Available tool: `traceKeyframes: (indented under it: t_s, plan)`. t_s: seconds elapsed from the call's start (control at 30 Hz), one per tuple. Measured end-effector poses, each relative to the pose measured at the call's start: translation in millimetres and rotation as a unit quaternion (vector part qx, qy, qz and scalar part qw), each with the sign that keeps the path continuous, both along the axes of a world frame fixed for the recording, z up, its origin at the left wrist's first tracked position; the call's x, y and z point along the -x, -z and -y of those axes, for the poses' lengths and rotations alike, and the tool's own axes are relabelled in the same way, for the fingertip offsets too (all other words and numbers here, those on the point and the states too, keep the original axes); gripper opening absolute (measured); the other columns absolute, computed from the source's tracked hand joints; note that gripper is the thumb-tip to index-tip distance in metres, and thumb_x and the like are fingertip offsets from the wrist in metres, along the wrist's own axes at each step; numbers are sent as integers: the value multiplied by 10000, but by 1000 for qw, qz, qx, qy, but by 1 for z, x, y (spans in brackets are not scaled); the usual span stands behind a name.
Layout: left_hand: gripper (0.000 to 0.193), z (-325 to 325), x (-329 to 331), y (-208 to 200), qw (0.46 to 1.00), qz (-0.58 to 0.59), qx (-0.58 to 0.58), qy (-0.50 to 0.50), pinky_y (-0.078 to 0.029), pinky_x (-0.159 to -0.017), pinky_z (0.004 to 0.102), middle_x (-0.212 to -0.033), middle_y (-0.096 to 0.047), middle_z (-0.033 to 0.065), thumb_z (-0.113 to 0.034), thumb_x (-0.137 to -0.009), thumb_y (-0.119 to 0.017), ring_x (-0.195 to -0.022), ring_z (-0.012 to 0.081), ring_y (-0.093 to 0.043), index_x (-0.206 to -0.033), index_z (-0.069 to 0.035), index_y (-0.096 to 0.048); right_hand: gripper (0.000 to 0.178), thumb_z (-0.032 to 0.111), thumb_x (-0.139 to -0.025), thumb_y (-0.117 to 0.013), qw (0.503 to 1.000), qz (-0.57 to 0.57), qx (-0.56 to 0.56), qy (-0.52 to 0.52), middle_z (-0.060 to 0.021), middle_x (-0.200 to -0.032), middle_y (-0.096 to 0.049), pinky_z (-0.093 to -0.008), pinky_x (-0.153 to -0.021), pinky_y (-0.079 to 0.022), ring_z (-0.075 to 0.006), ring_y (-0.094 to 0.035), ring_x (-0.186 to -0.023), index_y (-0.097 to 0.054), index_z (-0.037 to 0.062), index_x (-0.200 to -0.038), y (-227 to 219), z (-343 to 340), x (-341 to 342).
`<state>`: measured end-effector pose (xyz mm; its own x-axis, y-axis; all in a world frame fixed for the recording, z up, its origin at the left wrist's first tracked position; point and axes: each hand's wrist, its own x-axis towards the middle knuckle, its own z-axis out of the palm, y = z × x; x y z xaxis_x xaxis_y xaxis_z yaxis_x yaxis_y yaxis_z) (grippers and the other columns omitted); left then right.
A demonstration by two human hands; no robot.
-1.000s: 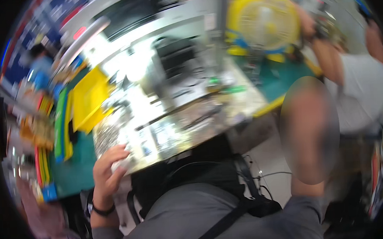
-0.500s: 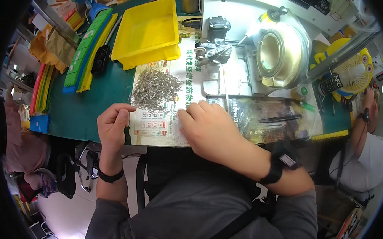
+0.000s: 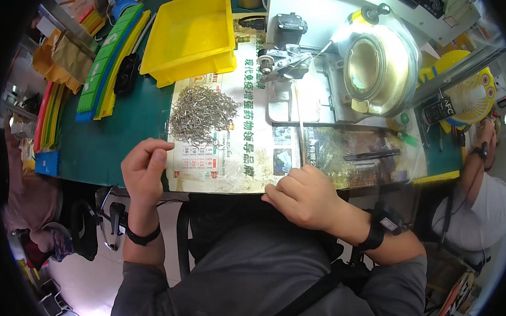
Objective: Assembling small metal components using glue, tweezers, and a rotating fixture.
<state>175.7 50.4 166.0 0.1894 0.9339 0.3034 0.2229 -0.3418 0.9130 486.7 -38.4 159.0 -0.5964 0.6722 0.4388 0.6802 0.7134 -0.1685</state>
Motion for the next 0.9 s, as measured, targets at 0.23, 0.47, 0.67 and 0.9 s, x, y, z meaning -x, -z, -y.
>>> traceKeyframes:
  t_s: [0.23, 0.47, 0.67, 0.9]
  plan:
    - [293, 44, -76, -22, 941, 125, 159, 270, -524, -838, 288, -1126, -680, 79, -120, -961, -693, -972, 155, -660, -1233, -18, -657, 194, 29, -812, -794, 933, -340, 112, -39, -40, -862, -546, -312, -694, -404, -214, -509, -788, -664, 77, -948, -35, -11, 21]
    - [136, 41, -111, -20, 896, 276, 242, 251, -534, -771, 286, -934, -714, 50, -94, -983, -660, -835, 133, -673, -1079, 1, -674, 134, 6, -821, -791, 849, -504, 155, 12, -33, -828, -541, -294, -703, -384, -172, -469, -798, -707, 63, -908, -47, -15, 17]
    - [97, 14, -115, -59, 958, -122, -224, 131, -516, -696, 340, -878, -713, 131, -106, -888, -744, -792, 271, -696, -950, -34, -726, 120, 26, -864, -715, 933, -354, -20, 65, -118, -841, -550, -376, -664, -426, -290, -525, -751, -600, 21, -896, -41, -38, 4]
    - [153, -42, -122, -82, 948, -144, -283, 15, -520, -706, 298, -905, -744, 122, -128, -908, -755, -772, 217, -688, -997, -3, -753, 148, 135, -1012, -584, 718, -666, 56, 196, -51, -790, -563, -310, -663, -450, -130, -515, -712, -568, 8, -938, -34, -102, 14]
